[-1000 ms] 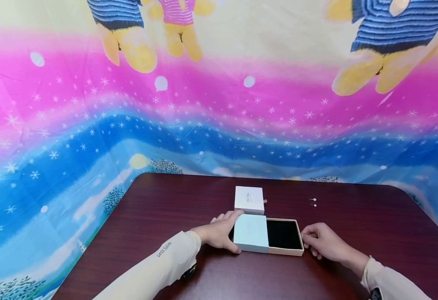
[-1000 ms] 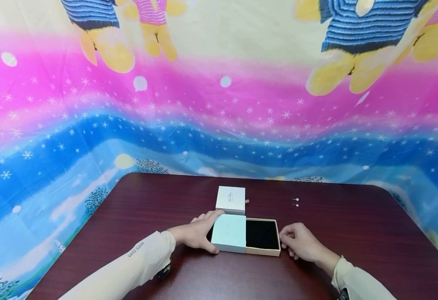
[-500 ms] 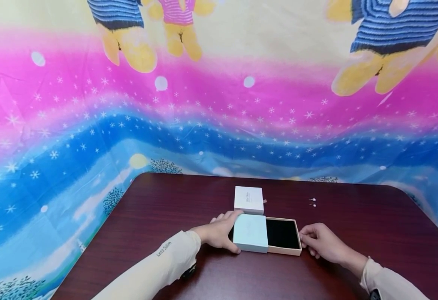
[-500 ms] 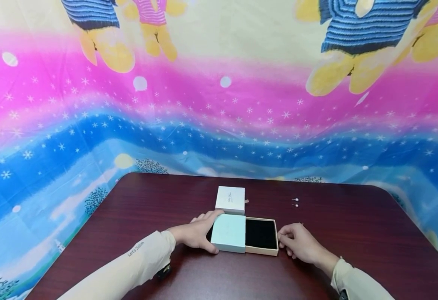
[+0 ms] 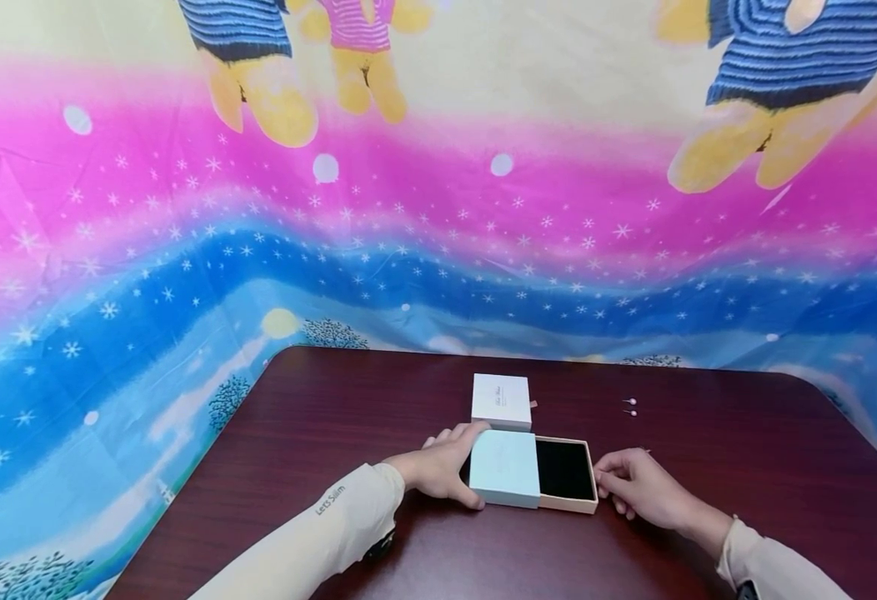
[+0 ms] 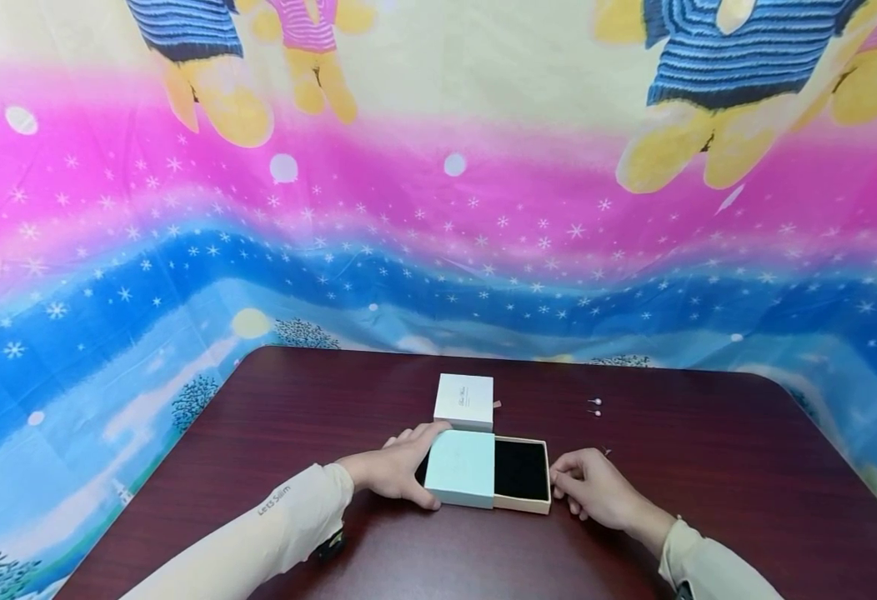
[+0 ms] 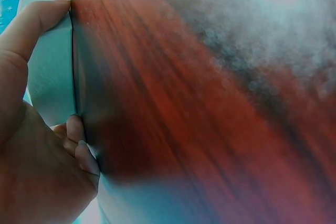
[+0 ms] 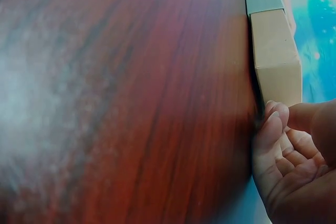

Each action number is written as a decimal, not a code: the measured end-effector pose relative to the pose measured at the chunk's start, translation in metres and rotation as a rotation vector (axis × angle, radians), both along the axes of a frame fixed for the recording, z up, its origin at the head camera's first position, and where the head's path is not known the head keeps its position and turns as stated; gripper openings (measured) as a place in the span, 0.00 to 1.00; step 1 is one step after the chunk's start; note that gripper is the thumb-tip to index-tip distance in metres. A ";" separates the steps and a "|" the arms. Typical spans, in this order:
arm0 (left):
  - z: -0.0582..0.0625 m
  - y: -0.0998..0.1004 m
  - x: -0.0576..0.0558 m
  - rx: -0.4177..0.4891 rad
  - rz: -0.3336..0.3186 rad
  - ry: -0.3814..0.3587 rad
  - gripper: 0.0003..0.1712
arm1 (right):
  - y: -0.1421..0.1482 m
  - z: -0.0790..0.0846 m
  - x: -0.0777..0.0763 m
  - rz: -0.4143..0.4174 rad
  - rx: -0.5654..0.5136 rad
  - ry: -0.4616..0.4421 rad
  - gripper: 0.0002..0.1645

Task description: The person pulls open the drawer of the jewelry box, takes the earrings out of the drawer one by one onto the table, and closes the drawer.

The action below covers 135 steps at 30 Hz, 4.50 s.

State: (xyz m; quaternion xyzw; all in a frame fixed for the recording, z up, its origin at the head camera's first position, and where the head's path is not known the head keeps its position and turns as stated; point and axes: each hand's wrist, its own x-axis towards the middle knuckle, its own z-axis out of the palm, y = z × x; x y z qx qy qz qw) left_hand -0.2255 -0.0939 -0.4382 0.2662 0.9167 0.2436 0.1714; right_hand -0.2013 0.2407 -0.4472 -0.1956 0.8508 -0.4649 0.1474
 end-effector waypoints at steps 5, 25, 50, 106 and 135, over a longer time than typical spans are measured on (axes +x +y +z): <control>0.000 0.000 0.000 0.003 0.002 -0.003 0.63 | -0.002 -0.001 -0.001 0.011 -0.008 0.008 0.12; -0.002 -0.001 0.000 0.009 -0.010 0.000 0.62 | -0.008 -0.003 -0.002 0.009 -0.021 0.007 0.12; -0.002 -0.001 -0.002 -0.002 -0.006 0.000 0.62 | -0.016 0.000 -0.004 -0.003 0.006 0.015 0.12; -0.004 0.000 -0.003 -0.014 -0.006 0.017 0.63 | -0.030 -0.002 -0.007 0.025 -0.036 0.002 0.12; -0.003 0.000 -0.002 0.000 -0.008 0.011 0.63 | -0.038 -0.002 -0.008 0.027 -0.034 0.004 0.12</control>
